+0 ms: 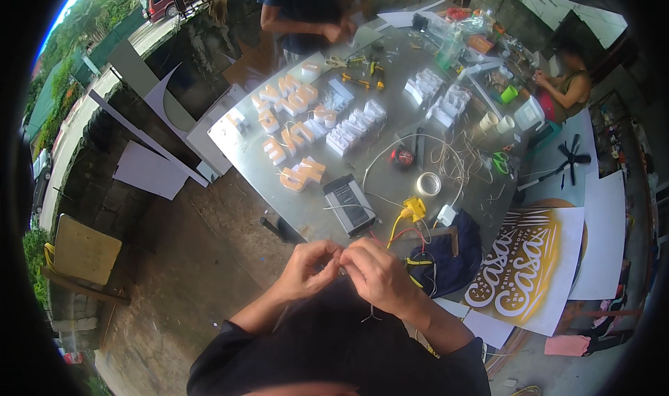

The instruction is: Stripping and connecting electrical wires for illuminated sign letters at an assembly table.

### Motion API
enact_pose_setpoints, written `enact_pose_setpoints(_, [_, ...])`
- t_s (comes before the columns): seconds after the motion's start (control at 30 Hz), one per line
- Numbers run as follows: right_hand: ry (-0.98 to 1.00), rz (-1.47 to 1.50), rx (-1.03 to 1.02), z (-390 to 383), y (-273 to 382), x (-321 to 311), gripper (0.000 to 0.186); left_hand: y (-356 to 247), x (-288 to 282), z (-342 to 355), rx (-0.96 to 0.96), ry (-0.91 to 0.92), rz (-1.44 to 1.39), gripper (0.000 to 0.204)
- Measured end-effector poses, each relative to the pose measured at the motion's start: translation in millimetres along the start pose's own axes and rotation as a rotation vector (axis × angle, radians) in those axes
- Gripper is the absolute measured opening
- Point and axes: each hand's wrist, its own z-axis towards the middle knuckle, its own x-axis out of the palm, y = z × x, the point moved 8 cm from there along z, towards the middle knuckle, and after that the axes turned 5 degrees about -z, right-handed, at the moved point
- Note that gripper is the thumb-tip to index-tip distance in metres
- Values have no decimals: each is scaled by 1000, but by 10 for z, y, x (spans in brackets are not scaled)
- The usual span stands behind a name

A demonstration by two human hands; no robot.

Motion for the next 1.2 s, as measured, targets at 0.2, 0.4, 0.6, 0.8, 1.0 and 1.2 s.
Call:
enact_pose_setpoints(0.2, [-32, -61, -116, 24, 210, -15, 19, -22, -40, -59, 25, -4, -182, 11])
enact_pose_setpoints(0.4, [-112, -165, -173, 49, 363, -43, 20, 43, -77, -94, 13, -60, -314, 12])
enact_pose_setpoints(0.6, [-158, -134, -87, 58, 278, -89, 15, -270, -195, -71, 344, -246, 165, 9])
enact_pose_setpoints(0.8, [-120, -166, -116, 27, 226, -38, 14, -563, -82, -134, 602, -280, 621, 22])
enact_pose_setpoints(1.0, [-22, 65, 98, 48, 83, -65, 11, -536, -58, -146, 580, -252, 629, 23])
enact_pose_setpoints(1.2, [-45, -130, -25, 1, 140, -20, 8, -494, -74, -129, 479, -221, 494, 19])
